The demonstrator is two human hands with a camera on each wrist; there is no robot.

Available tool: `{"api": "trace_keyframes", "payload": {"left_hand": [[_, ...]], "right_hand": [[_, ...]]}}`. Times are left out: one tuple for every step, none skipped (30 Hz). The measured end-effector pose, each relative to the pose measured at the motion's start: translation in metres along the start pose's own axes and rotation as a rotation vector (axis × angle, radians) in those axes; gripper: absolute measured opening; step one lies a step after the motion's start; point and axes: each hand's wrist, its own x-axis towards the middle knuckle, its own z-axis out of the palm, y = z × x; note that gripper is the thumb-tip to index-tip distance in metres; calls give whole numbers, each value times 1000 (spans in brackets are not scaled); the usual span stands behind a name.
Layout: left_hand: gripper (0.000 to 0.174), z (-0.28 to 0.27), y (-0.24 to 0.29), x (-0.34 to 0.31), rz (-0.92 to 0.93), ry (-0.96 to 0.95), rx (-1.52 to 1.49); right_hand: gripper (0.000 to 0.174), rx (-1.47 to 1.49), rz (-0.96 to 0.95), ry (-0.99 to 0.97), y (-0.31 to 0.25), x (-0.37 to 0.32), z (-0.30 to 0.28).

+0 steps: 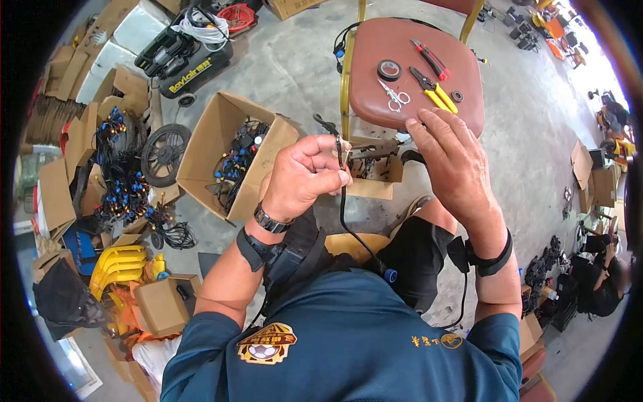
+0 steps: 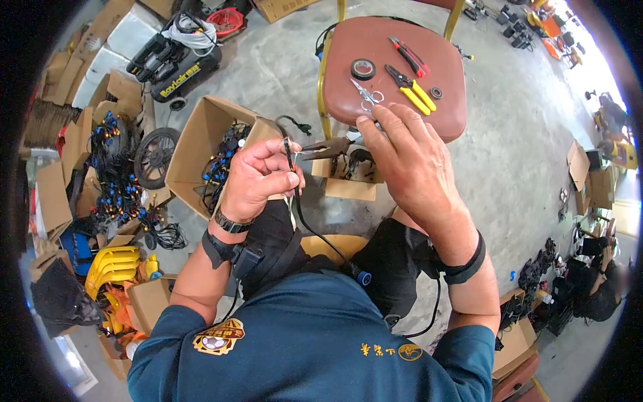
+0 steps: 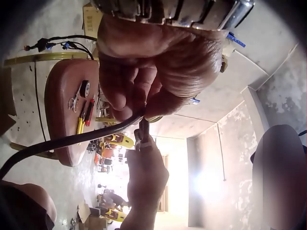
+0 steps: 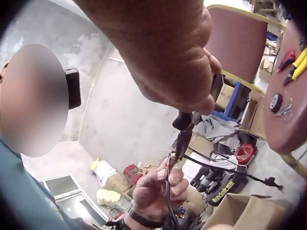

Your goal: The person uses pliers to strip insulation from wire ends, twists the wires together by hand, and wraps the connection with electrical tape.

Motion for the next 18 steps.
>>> {"api": "trace_keyframes", "payload": {"left_hand": [[38,0,0,0,-1,-3,-2],[38,0,0,1,-1,-6,-3],[38,0,0,1,-1,-8,-5],[39,1,-1,1,0,-5,-4],[39,1,-1,1,0,-1,-2],[40,1,-2,1,-2,3,-1],[40,1,-2,1,0,3,5],[41,1,-3,1,2,3,11],[41,1,-3,1,5,3,17],[42,0,-3,0,1,2,20],[42,0,-3,0,-3,0,24],[43,0,-2,0,-7,-2,27],[43,0,-3,0,-6,0,27],[43,1,-4,0,-4,2,27],[44,1,-4,0,-3,5,28],[44,1,-4,0,-5,2,33],[44,1,-3,0,-7,0,38],[44,1,-3,0,-10,-2,44]], "right_hand": [[41,-9,2,-2,-1,1,0],[40,-18,3,-4,-1,1,1],[40,-21,-7,-3,-1,1,1],[39,-23,-17,-2,-1,2,2],[39,-25,-27,-1,-1,2,3],[39,-18,-29,2,-2,2,3],[39,-12,-32,5,-2,3,3],[39,-6,-35,9,-2,3,2],[39,-6,-32,-5,-3,4,1],[38,-4,-29,-18,-3,4,-1],[38,-3,-25,-32,-3,5,-2],[38,-9,-23,-35,-3,5,-2],[38,-14,-22,-39,-4,5,-2],[37,-20,-20,-42,-4,5,-3],[37,-32,-20,-47,-4,5,-4],[37,-43,-21,-50,-4,5,-5],[37,-54,-22,-54,-4,5,-6],[36,-53,-20,-63,-4,5,-7]]}}
